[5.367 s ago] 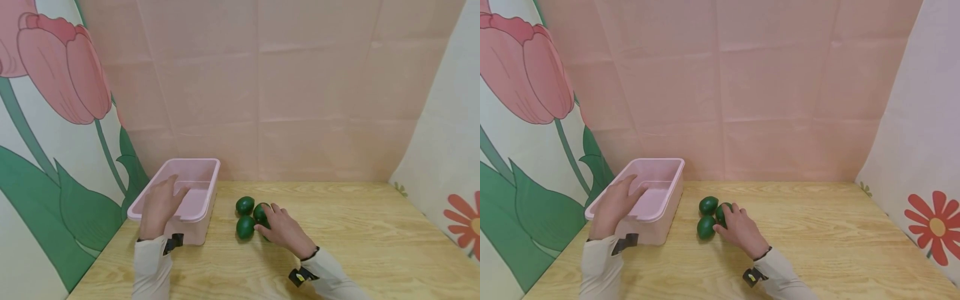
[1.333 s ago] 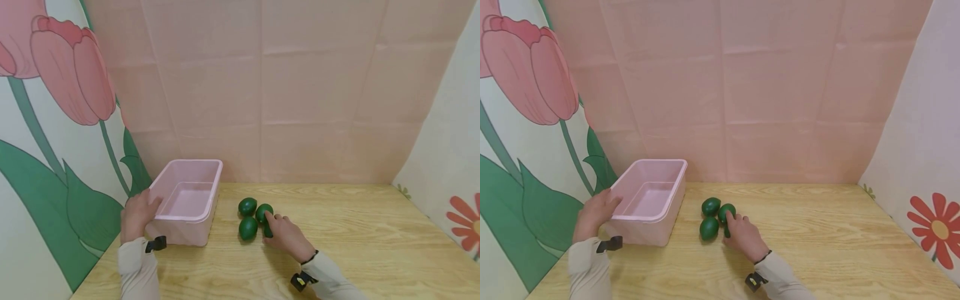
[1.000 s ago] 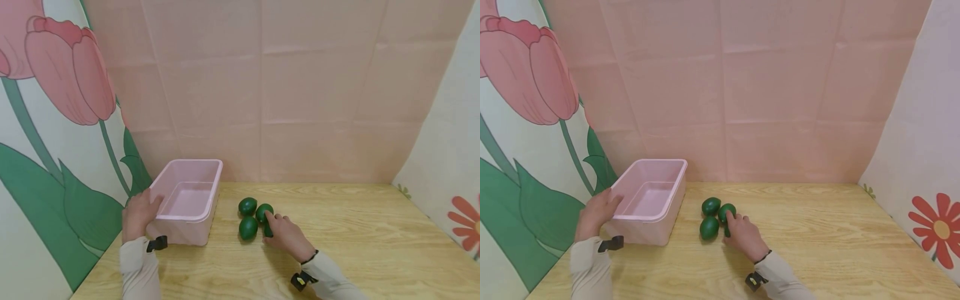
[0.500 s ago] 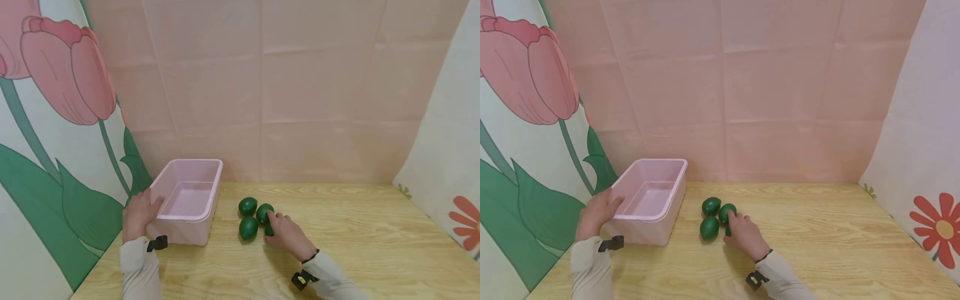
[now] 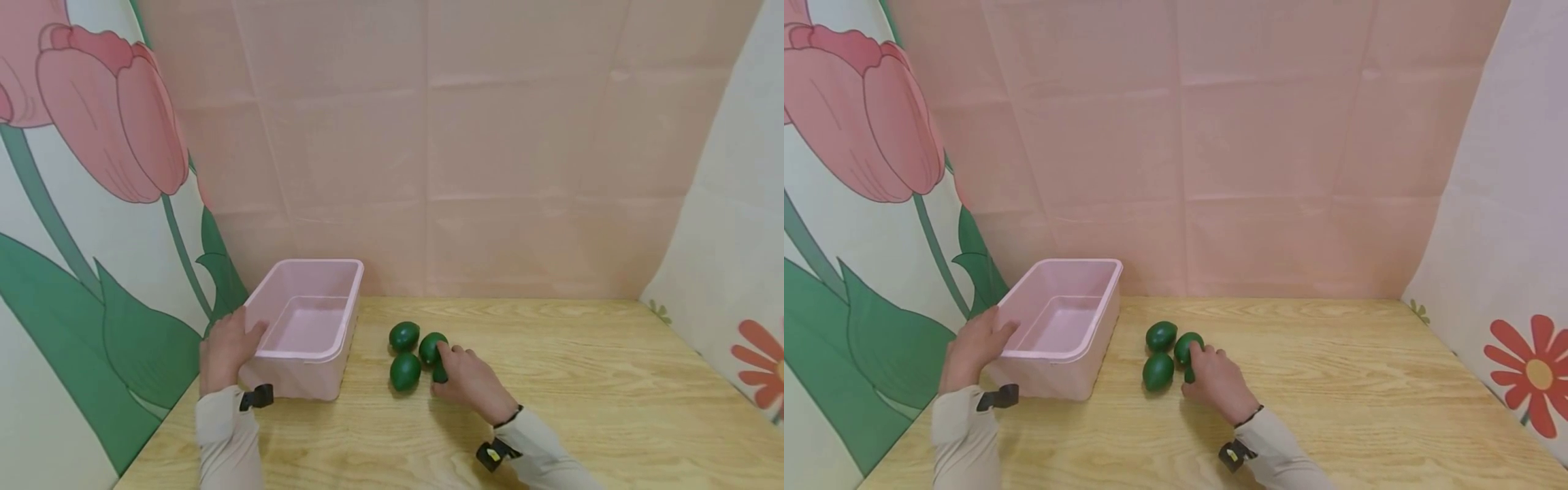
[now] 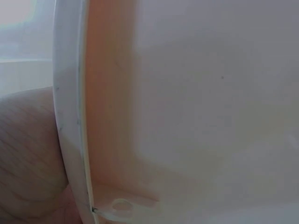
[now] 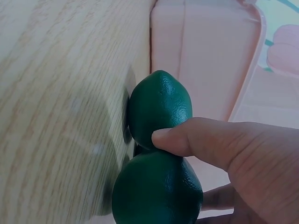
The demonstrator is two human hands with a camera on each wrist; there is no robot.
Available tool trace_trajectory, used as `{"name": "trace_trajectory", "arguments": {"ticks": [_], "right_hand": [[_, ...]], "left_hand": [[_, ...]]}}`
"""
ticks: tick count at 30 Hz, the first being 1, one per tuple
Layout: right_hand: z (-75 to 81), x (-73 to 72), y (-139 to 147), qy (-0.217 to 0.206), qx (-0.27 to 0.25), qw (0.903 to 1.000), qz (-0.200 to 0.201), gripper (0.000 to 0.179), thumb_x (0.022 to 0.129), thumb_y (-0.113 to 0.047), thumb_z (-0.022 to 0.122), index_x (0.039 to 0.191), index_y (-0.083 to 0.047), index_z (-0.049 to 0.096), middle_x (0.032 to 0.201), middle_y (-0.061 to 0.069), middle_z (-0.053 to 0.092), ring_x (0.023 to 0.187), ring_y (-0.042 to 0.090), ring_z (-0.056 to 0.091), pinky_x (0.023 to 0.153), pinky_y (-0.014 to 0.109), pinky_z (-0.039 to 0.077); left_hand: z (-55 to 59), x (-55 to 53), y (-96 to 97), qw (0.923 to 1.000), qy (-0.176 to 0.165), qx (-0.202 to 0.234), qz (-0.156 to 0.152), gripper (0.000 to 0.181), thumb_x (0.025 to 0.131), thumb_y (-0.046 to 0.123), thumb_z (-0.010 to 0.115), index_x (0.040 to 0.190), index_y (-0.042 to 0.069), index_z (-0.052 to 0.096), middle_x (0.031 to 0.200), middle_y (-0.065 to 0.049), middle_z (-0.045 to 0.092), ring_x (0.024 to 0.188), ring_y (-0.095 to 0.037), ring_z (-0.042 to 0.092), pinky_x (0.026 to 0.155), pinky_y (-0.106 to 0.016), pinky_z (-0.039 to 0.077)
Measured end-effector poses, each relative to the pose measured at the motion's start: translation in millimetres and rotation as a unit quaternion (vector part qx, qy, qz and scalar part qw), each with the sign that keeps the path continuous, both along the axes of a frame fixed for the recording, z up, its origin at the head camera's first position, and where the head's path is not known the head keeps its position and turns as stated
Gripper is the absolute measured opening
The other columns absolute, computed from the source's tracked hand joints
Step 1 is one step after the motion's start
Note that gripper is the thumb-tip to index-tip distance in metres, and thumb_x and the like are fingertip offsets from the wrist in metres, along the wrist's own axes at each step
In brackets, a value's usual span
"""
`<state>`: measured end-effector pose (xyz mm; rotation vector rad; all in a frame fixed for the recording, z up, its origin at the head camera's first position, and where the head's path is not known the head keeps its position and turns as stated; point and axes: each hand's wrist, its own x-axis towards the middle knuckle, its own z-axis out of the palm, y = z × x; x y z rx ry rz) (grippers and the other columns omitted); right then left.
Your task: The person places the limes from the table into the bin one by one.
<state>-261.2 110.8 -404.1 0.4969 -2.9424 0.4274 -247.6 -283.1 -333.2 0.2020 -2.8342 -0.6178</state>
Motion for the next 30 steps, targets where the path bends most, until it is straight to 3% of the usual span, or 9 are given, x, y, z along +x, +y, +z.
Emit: {"name": "trace_trajectory", "arguments": {"ticks": [21,30], "right_hand": [[7.7,2.4,-0.2,-0.005,-0.011,0.9999,0.002,0.061,0.077,-0.025,0.082,0.124,0.001,0.055,0.093,0.015,0.062,0.076,0.024,0.056,0.062,0.04,0.049],[9.2,3.4,0.1,-0.005,-0.009,0.9999,0.001,0.062,0.077,-0.027,0.082,0.126,0.001,0.055,0.099,0.017,0.063,0.08,0.026,0.058,0.064,0.041,0.05]], "left_hand": [[1.3,0.7,0.7,1.0,0.006,0.003,0.001,0.061,0.1,0.034,0.047,0.142,-0.01,0.039,0.136,-0.038,0.047,0.121,-0.055,0.047,0.094,-0.072,0.037],[1.2,0.7,0.5,1.0,0.001,0.005,0.002,0.061,0.101,0.034,0.046,0.142,-0.01,0.039,0.136,-0.038,0.047,0.121,-0.055,0.047,0.094,-0.072,0.036]]}}
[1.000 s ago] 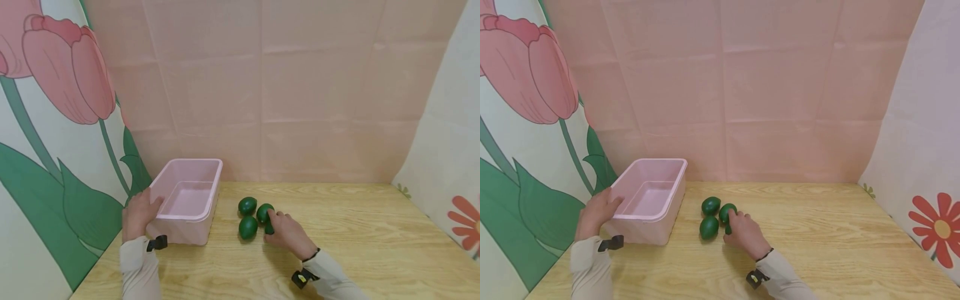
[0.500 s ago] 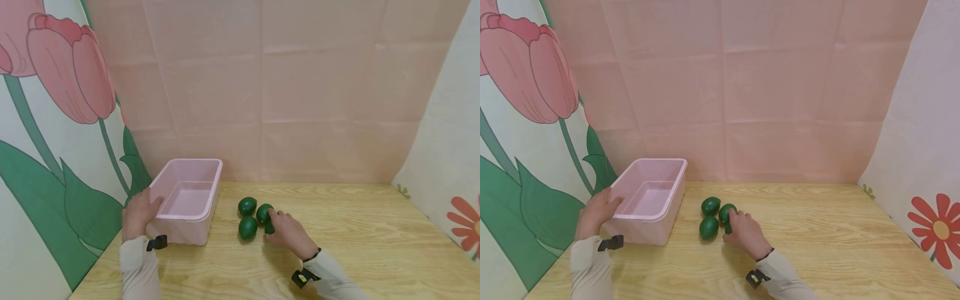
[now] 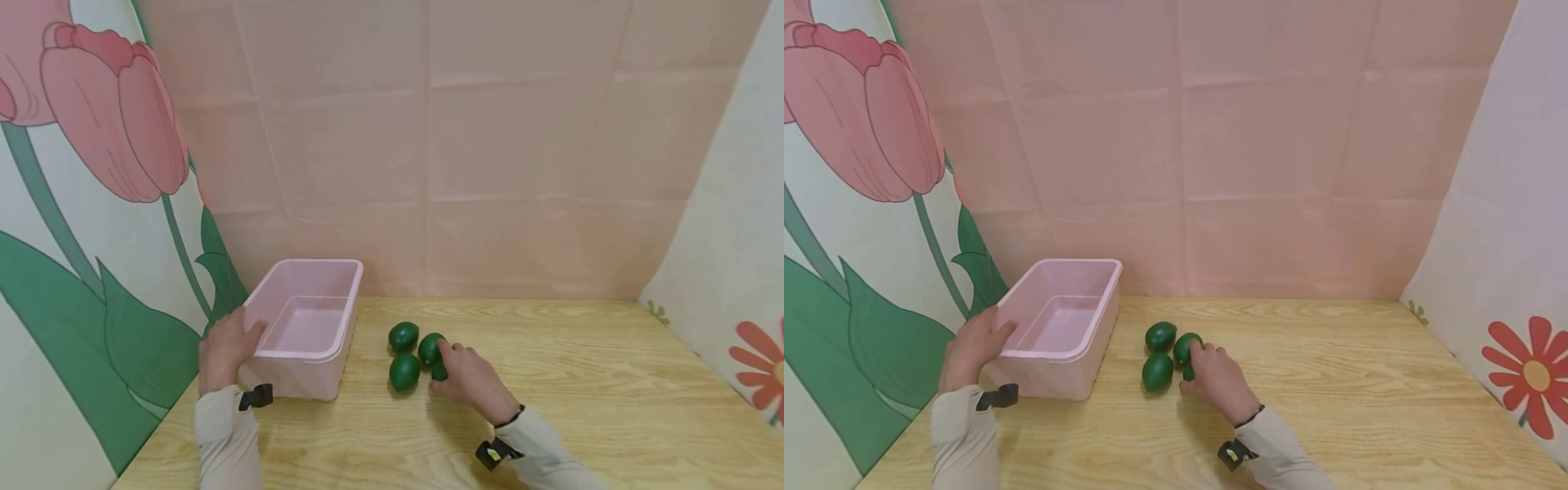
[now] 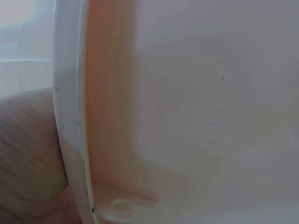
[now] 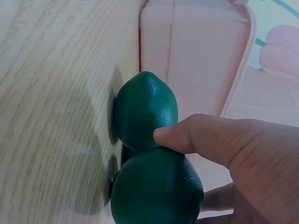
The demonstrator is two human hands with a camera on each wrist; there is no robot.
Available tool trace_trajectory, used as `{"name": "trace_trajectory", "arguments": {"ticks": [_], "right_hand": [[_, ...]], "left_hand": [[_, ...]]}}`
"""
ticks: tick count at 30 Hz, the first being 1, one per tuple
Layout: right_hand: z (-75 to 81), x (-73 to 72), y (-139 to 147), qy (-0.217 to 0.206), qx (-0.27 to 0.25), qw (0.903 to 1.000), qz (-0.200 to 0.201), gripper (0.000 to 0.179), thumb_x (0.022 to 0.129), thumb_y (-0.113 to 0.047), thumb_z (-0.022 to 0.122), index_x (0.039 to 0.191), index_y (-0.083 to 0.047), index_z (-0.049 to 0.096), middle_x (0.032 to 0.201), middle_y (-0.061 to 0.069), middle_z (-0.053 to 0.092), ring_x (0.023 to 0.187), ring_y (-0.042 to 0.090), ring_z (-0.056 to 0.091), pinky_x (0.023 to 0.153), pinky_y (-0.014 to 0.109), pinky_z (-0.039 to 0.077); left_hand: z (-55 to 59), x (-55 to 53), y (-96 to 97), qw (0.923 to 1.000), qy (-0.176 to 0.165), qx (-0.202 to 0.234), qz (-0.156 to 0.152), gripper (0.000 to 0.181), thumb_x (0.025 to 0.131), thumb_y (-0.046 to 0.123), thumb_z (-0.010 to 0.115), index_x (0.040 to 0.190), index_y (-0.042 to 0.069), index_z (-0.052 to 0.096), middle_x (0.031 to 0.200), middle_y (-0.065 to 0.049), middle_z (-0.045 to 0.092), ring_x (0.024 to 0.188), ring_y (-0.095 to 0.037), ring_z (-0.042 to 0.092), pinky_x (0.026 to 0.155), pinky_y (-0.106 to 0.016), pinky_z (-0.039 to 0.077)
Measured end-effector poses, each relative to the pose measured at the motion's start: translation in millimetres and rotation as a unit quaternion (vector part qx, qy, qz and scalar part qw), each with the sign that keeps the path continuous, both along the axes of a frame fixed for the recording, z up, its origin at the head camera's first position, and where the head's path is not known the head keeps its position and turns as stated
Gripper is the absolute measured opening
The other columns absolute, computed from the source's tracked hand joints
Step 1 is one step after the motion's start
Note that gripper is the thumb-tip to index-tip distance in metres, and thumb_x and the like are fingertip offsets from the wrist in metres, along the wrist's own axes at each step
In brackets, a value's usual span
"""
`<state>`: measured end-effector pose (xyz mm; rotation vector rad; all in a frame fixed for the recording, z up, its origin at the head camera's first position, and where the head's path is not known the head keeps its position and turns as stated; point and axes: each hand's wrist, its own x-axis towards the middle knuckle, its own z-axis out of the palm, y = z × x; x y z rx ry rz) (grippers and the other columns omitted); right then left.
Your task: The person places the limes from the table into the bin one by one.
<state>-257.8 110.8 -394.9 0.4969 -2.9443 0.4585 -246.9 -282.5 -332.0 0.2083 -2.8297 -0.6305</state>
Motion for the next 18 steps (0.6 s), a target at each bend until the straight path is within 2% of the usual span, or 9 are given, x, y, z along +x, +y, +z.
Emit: {"name": "trace_trajectory", "arguments": {"ticks": [8,18], "right_hand": [[0.5,0.1,-1.0,0.029,-0.001,0.9996,0.007,0.061,0.077,-0.028,0.082,0.124,0.001,0.056,0.095,0.014,0.063,0.076,0.023,0.056,0.06,0.037,0.048],[-0.2,-1.1,-1.8,0.039,-0.008,0.9992,0.008,0.061,0.077,-0.031,0.083,0.123,0.002,0.058,0.093,0.011,0.062,0.076,0.021,0.055,0.06,0.036,0.048]], "left_hand": [[0.8,-0.5,0.0,1.0,0.002,-0.002,-0.002,0.058,0.101,0.032,0.046,0.14,-0.01,0.04,0.135,-0.038,0.049,0.12,-0.055,0.048,0.093,-0.071,0.037],[-0.5,-0.6,-0.1,1.0,0.004,0.003,-0.001,0.056,0.101,0.031,0.046,0.14,-0.01,0.041,0.133,-0.037,0.05,0.118,-0.054,0.05,0.092,-0.071,0.038]]}}
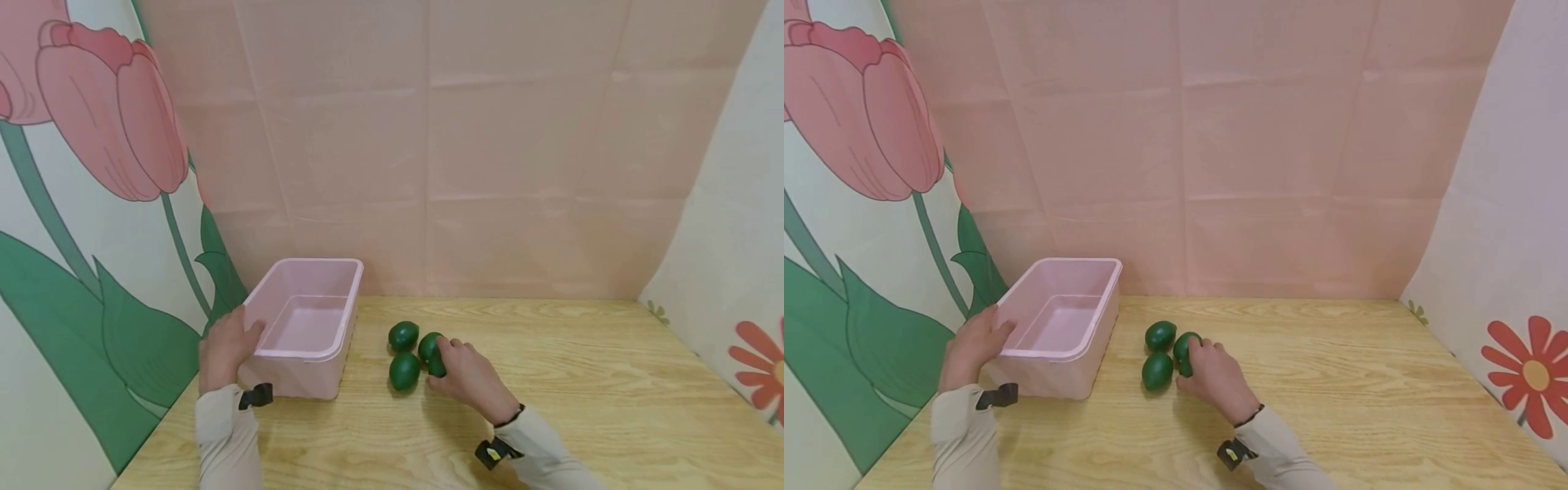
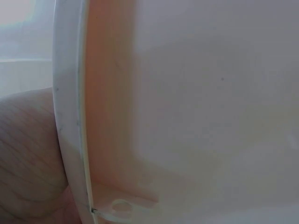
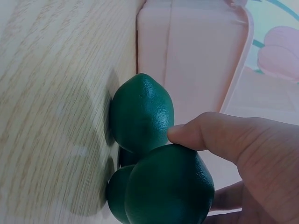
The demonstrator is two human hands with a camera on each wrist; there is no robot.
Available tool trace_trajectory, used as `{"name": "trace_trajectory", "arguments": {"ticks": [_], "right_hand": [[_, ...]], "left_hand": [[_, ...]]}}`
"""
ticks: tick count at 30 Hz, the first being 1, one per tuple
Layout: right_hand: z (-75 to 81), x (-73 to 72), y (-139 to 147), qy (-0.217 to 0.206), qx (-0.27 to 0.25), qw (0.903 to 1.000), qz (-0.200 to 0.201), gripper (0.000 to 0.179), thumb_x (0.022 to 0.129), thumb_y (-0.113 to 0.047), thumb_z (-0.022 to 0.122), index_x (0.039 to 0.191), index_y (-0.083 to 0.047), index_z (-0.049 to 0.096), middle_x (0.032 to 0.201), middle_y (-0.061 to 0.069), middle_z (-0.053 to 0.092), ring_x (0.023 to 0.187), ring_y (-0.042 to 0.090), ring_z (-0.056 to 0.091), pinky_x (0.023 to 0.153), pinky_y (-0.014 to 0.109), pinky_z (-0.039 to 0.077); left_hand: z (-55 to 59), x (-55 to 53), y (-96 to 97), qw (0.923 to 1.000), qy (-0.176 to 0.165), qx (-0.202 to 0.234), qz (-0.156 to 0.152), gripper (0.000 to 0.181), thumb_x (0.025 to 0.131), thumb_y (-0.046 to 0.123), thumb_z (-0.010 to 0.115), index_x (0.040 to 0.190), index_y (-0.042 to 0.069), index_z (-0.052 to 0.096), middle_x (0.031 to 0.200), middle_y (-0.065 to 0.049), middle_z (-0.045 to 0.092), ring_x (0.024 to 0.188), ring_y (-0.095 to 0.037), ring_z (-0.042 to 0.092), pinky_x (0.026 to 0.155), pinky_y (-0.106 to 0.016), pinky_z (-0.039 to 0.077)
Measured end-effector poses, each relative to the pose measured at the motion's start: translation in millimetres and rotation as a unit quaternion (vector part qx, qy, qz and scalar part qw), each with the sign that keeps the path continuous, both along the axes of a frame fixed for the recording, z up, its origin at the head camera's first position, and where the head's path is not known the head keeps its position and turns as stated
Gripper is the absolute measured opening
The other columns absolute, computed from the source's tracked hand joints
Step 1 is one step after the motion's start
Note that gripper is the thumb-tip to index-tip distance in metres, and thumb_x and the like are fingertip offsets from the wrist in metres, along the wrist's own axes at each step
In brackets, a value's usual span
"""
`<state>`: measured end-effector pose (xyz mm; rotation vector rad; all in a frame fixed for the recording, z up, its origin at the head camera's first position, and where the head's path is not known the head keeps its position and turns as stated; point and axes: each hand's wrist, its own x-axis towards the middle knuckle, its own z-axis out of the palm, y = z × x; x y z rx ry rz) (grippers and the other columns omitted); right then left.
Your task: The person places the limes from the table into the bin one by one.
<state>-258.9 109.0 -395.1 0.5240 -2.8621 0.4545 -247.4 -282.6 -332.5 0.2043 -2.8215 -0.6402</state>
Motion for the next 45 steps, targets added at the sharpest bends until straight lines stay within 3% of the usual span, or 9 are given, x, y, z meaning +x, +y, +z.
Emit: {"name": "trace_trajectory", "arguments": {"ticks": [29,45], "right_hand": [[0.8,0.6,-3.1,0.021,-0.008,0.9997,0.003,0.059,0.077,-0.034,0.084,0.116,0.005,0.061,0.083,0.005,0.054,0.071,0.019,0.05,0.057,0.032,0.043],[0.8,0.1,-4.0,0.032,-0.021,0.9992,0.005,0.065,0.078,-0.035,0.083,0.123,0.006,0.06,0.095,0.012,0.061,0.077,0.022,0.056,0.06,0.035,0.048]], "left_hand": [[-1.1,0.5,-0.2,1.0,0.001,0.007,-0.001,0.057,0.101,0.032,0.047,0.141,-0.009,0.041,0.134,-0.036,0.05,0.118,-0.052,0.051,0.093,-0.069,0.039],[-0.7,1.0,-0.6,0.9999,0.0,0.011,-0.002,0.058,0.101,0.031,0.046,0.141,-0.01,0.04,0.134,-0.036,0.05,0.118,-0.052,0.051,0.095,-0.07,0.037]]}}
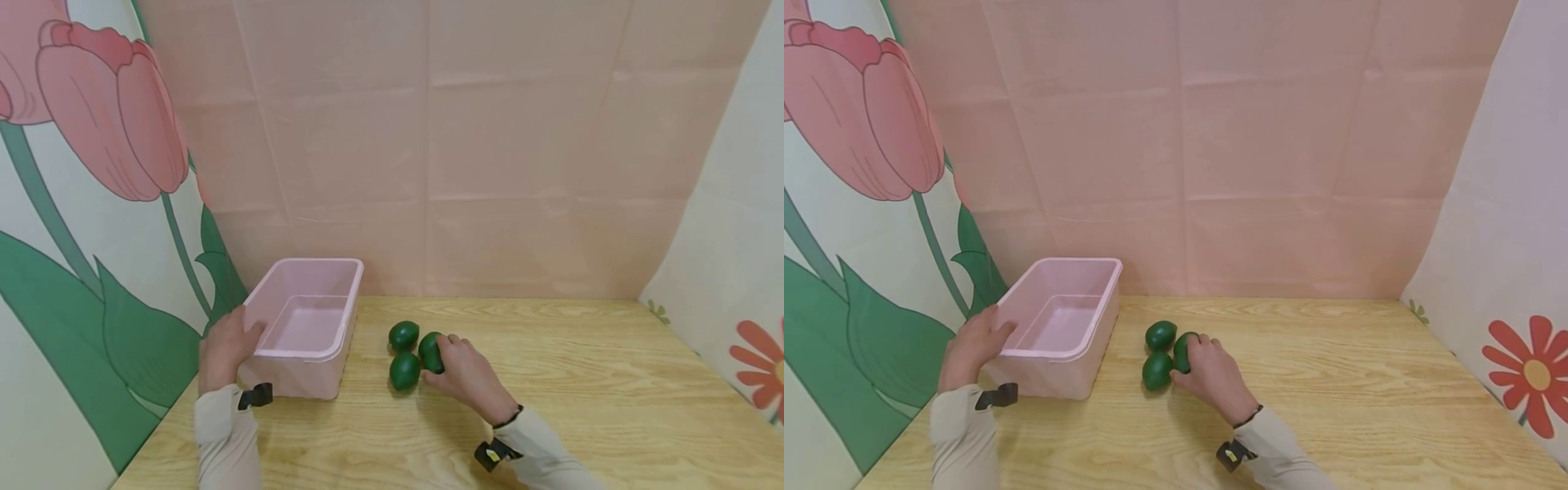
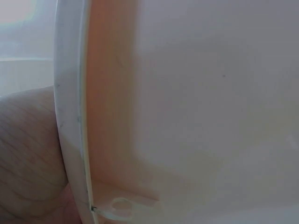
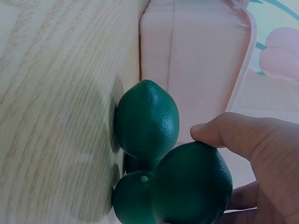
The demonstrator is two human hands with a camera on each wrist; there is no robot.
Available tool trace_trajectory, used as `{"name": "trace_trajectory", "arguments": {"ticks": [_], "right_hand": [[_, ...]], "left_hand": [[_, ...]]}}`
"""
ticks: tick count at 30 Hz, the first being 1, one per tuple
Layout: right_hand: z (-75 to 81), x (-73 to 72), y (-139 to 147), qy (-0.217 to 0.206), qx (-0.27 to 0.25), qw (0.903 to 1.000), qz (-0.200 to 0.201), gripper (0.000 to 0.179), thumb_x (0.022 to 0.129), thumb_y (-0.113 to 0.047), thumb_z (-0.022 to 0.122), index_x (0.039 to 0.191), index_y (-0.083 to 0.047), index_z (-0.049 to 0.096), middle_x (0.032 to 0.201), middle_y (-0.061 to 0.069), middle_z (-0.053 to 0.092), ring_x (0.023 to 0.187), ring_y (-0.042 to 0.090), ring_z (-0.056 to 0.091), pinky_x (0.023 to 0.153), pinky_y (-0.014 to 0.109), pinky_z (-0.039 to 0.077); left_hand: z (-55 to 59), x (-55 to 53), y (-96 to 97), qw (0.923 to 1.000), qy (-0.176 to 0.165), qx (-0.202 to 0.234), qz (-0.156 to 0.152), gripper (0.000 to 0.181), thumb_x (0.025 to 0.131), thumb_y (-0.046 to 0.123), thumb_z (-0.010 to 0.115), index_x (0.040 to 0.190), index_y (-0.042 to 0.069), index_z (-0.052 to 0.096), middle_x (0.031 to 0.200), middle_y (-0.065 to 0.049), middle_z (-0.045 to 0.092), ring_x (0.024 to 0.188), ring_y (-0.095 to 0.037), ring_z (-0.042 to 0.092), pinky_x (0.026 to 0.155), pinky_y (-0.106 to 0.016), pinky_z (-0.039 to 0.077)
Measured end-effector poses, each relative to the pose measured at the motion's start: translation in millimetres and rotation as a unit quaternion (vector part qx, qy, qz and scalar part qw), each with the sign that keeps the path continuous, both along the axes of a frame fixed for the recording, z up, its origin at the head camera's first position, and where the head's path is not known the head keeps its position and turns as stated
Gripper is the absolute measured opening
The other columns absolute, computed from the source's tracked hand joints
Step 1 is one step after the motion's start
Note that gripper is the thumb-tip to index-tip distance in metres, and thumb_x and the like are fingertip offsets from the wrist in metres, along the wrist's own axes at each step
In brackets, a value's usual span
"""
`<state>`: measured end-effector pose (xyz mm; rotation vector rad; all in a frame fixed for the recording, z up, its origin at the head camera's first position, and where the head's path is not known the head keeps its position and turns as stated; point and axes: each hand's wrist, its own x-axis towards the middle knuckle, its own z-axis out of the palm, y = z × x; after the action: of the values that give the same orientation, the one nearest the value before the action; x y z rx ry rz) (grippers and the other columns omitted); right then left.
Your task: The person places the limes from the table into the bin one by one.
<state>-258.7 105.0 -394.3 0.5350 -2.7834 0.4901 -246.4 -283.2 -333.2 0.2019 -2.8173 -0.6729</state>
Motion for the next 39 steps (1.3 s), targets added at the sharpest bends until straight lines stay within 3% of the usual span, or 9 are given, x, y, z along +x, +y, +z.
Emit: {"name": "trace_trajectory", "arguments": {"ticks": [39], "right_hand": [[-0.6,-0.7,-3.4,0.023,-0.03,0.9993,0.001,0.065,0.083,-0.037,0.079,0.128,0.006,0.058,0.115,0.023,0.063,0.094,0.03,0.062,0.071,0.041,0.054]], "left_hand": [[-0.3,-1.8,-1.8,1.0,-0.003,-0.007,-0.004,0.059,0.101,0.033,0.046,0.142,-0.009,0.039,0.136,-0.037,0.049,0.119,-0.053,0.05,0.095,-0.07,0.037]]}}
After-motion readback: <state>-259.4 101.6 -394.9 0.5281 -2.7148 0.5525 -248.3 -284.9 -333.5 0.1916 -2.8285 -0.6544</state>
